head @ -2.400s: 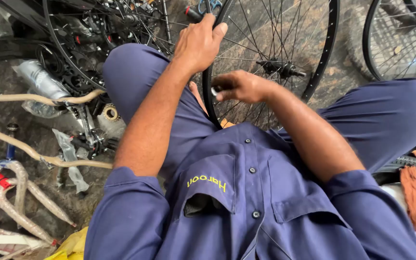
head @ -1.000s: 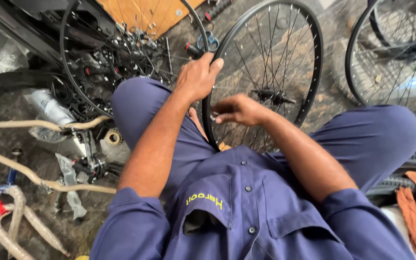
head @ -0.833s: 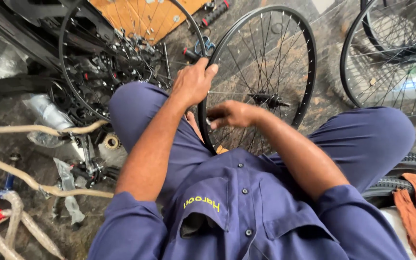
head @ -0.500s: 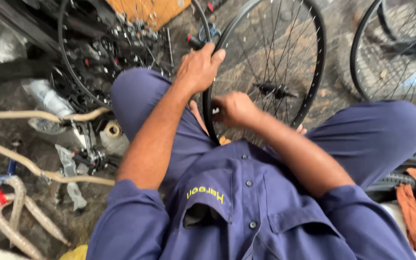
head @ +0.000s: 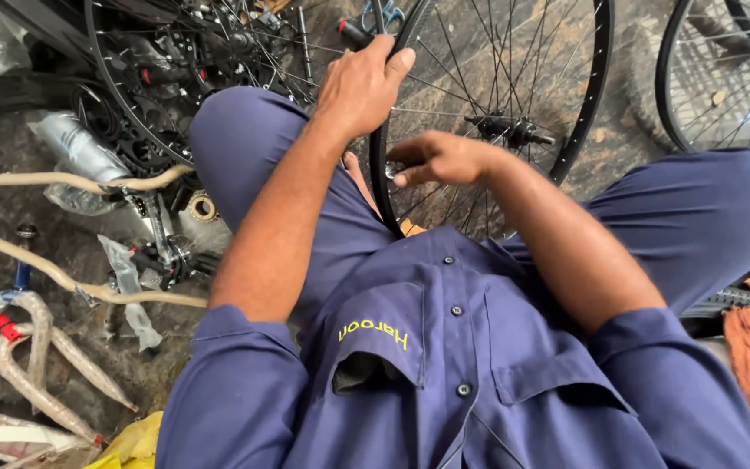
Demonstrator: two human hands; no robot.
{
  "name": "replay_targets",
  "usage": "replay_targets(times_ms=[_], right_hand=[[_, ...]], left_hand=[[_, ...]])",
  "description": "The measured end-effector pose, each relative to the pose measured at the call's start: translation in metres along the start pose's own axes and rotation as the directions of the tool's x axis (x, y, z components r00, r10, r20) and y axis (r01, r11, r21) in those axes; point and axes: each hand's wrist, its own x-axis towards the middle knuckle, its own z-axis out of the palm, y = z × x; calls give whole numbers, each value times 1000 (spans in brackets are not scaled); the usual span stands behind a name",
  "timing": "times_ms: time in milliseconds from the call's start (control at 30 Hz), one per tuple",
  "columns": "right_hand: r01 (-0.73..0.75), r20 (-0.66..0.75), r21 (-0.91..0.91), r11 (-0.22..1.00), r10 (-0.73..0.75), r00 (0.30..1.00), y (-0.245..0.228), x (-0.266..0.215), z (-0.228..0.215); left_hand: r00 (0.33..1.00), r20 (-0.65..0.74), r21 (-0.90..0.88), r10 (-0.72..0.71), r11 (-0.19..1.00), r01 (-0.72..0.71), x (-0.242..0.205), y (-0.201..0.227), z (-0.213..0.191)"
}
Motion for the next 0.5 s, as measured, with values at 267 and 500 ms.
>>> replay_targets(times_ms=[267,500], right_hand=[[-171,-444,-671,721,-206,872,-17,-3,53],[-1,-264,-921,389,-623,736,-26,1,57]], left_hand=[[1000,-3,36,-29,999,29,0,-1,4],[999,-39,42,-5,999,7,4,1,4]])
